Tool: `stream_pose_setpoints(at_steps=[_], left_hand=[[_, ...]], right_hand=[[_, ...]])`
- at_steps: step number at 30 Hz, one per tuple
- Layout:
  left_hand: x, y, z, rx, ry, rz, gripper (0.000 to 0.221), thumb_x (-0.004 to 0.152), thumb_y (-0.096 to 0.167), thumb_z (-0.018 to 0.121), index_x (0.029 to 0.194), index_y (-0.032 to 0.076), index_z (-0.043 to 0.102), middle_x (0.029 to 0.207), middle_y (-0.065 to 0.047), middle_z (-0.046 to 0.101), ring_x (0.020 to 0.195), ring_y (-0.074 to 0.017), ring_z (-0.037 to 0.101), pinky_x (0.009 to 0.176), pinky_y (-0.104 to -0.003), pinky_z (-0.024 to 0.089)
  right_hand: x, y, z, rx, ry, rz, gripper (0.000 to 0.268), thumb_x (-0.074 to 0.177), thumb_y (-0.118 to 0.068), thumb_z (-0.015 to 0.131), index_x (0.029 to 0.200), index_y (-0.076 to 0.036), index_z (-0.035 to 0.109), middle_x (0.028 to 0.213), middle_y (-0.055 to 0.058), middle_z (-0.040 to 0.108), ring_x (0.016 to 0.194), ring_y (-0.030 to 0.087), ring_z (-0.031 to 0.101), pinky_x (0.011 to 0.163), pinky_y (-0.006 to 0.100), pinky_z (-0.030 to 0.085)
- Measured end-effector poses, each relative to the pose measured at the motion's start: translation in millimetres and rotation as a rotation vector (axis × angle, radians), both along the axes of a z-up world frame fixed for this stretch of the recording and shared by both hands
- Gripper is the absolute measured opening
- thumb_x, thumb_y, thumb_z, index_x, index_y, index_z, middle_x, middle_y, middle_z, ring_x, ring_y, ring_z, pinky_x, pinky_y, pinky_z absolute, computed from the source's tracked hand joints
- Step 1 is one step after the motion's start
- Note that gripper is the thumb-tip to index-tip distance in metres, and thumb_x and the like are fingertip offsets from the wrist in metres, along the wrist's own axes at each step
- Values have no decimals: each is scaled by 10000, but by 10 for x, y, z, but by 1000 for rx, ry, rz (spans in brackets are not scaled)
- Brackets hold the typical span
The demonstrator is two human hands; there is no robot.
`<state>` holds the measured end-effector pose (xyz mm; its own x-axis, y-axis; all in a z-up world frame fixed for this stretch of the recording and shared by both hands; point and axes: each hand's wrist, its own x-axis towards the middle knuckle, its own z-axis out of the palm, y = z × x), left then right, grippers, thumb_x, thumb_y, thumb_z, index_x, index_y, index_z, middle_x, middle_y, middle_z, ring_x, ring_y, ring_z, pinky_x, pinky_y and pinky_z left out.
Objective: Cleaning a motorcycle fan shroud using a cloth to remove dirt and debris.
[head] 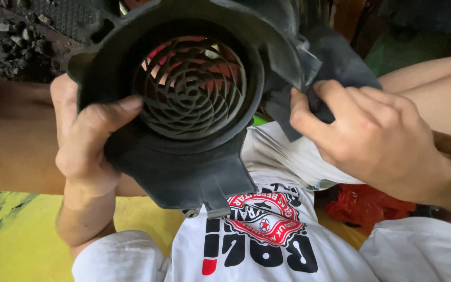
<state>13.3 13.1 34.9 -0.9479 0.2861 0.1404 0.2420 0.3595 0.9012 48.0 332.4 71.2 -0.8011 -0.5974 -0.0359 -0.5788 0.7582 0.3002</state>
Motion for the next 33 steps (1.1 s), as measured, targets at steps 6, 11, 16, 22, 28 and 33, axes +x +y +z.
stream_pose_setpoints(at_steps=[6, 11, 16, 22, 28, 33], left_hand=[[-95, 37, 52, 3, -45, -74, 233, 974, -134, 588, 1203, -174, 583, 1462, -304, 443, 1341, -432, 471, 1199, -492, 374], [-84, 3, -8, -95, 138, -127, 153, 969, -155, 675, 1112, -145, 623, 1434, -320, 463, 1314, -473, 489, 1184, -561, 414], [-156, 1, -59, -32, 139, -167, 146, 954, -151, 660, 1091, -163, 613, 1436, -353, 471, 1284, -496, 528, 1153, -567, 443], [-24, 7, -79, 76, 7, -12, 193, 987, -176, 627, 1165, -111, 586, 1455, -272, 476, 1356, -409, 512, 1246, -520, 450], [11, 152, 85, -11, 8, 34, 93, 1046, -118, 595, 1093, -72, 530, 1426, -233, 484, 1375, -398, 503, 1285, -514, 422], [-44, 39, -40, -64, 54, -30, 119, 990, -135, 655, 1088, -95, 600, 1393, -253, 483, 1321, -411, 506, 1213, -513, 431]], right_hand=[[-7, -3, -53, 9, -54, 133, 355, 872, -127, 670, 1213, -223, 698, 1007, 34, 654, 589, 76, 414, 528, 210, 372], [30, 127, -122, 15, -91, -37, 241, 964, -220, 672, 1184, -313, 697, 1093, -1, 648, 598, 96, 530, 557, 229, 459], [-4, 67, -133, -10, -55, 109, 339, 914, -132, 685, 1230, -252, 709, 922, 13, 599, 584, 82, 399, 505, 213, 376], [37, 97, -150, 142, 93, 67, 219, 981, -192, 725, 1175, -286, 683, 926, -20, 516, 620, 84, 373, 538, 220, 331], [-2, 160, -179, 75, 108, 13, 159, 1088, -203, 723, 1162, -342, 704, 1019, -71, 590, 603, 43, 387, 551, 186, 331], [16, 75, -247, 55, 90, 100, 273, 932, -163, 711, 1182, -269, 685, 855, -15, 495, 600, 82, 361, 537, 221, 318]])
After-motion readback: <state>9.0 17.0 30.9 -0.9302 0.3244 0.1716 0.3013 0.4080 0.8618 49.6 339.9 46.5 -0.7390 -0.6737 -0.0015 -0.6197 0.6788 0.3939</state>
